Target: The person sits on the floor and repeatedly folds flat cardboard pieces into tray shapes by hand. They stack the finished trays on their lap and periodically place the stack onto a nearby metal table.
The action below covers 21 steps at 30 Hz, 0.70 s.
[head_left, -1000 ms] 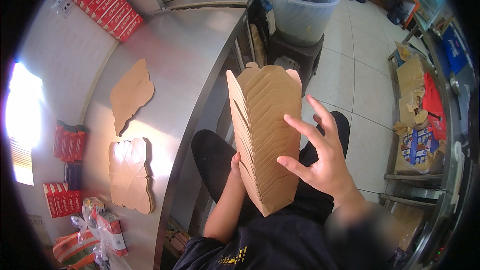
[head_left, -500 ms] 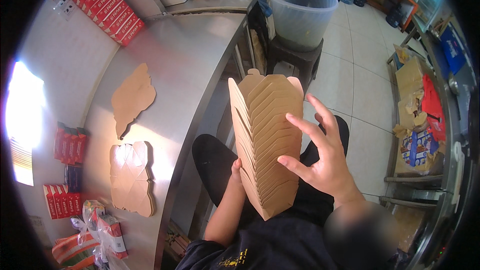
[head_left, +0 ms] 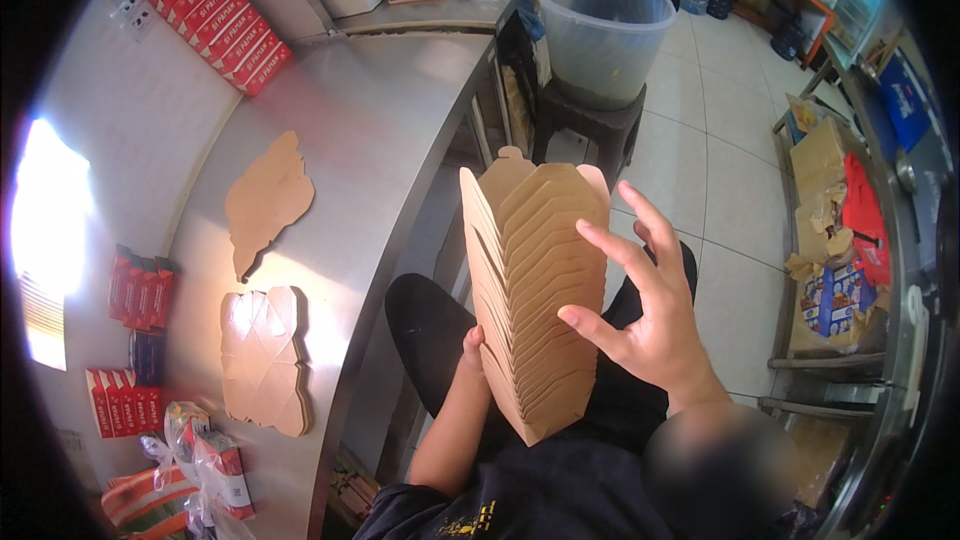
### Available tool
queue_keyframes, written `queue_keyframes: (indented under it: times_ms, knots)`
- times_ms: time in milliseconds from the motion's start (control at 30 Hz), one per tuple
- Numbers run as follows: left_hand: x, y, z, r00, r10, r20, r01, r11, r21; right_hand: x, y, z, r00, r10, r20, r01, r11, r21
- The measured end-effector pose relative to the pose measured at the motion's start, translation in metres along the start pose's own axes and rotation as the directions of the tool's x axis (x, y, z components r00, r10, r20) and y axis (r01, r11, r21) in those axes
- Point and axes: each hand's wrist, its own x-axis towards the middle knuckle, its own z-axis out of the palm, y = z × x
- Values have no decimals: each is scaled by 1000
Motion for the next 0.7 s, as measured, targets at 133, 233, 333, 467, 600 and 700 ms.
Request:
queue_keyframes:
  times_ms: [133,233,333,467,600,700]
  knots:
    - [2,-1,0,1000,-6,6,6,1000,0,2,1,0,1000,-15,4,15,1000,-26]
    - [1,0,-1,1000,-2,0,2,1000,1,2,1,-1,1000,-22,-13,22,1000,-15]
    - [2,1,-1,1000,-7,0,7,1000,5,4,1,-2,999,-24,-31,23,999,-21]
    - [2,1,-2,1000,-8,-2,8,1000,12,6,2,-1,999,-25,-26,24,999,-41]
    - [1,1,-3,1000,-12,1,12,1000,17,7,2,-1,997,-29,-66,28,999,-16]
    - [3,-1,-4,1000,-17,8,17,1000,17,9,4,-3,996,-31,-89,29,999,-20]
